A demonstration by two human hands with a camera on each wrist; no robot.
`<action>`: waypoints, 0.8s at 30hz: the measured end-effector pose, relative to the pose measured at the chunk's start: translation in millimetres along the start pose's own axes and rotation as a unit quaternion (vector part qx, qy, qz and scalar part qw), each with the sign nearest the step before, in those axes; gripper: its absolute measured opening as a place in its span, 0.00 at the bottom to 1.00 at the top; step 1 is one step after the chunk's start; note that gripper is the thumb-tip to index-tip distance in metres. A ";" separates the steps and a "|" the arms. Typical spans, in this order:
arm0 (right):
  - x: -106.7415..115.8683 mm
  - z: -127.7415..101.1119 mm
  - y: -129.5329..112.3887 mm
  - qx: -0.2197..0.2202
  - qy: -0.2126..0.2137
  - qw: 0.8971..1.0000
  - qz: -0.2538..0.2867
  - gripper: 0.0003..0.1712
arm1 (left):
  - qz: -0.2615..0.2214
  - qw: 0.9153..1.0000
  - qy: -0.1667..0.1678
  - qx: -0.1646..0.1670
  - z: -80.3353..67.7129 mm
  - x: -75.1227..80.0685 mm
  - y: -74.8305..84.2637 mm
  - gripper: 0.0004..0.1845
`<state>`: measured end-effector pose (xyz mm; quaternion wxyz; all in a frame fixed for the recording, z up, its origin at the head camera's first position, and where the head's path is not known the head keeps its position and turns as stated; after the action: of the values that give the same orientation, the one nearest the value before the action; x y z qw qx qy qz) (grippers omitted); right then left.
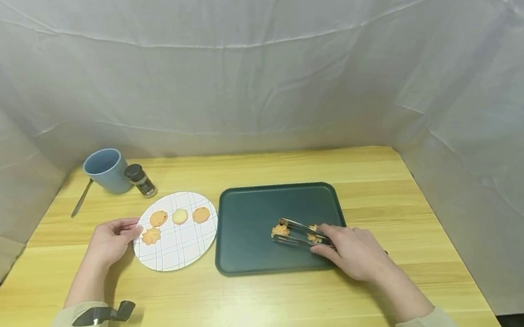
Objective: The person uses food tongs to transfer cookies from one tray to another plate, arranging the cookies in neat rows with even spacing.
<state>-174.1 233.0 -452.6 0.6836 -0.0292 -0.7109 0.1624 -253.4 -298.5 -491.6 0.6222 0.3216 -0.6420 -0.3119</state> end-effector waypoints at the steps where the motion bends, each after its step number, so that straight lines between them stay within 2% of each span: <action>1: 0.1 -0.2 -0.1 0.002 0.003 1.000 -0.001 0.31 | 0.000 1.000 0.000 -0.001 0.3 -0.1 -0.2 0.22; 24: 6.5 -2.1 -6.1 0.017 0.025 1.000 -0.006 0.30 | -0.003 1.000 -0.001 0.002 0.0 -0.5 -0.7 0.22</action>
<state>-171.4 229.3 -444.6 0.7026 -0.0176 -0.6907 0.1700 -253.3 -298.5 -492.5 0.6199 0.3242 -0.6424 -0.3128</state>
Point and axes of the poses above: each hand's wrist, its own z-axis towards the middle knuckle, its own x-axis out of the back of the hand, y = z × x, the point moved 8 cm from there along z, towards the middle knuckle, and after that the axes turned 11 degrees about -x, right-handed, at the moved point
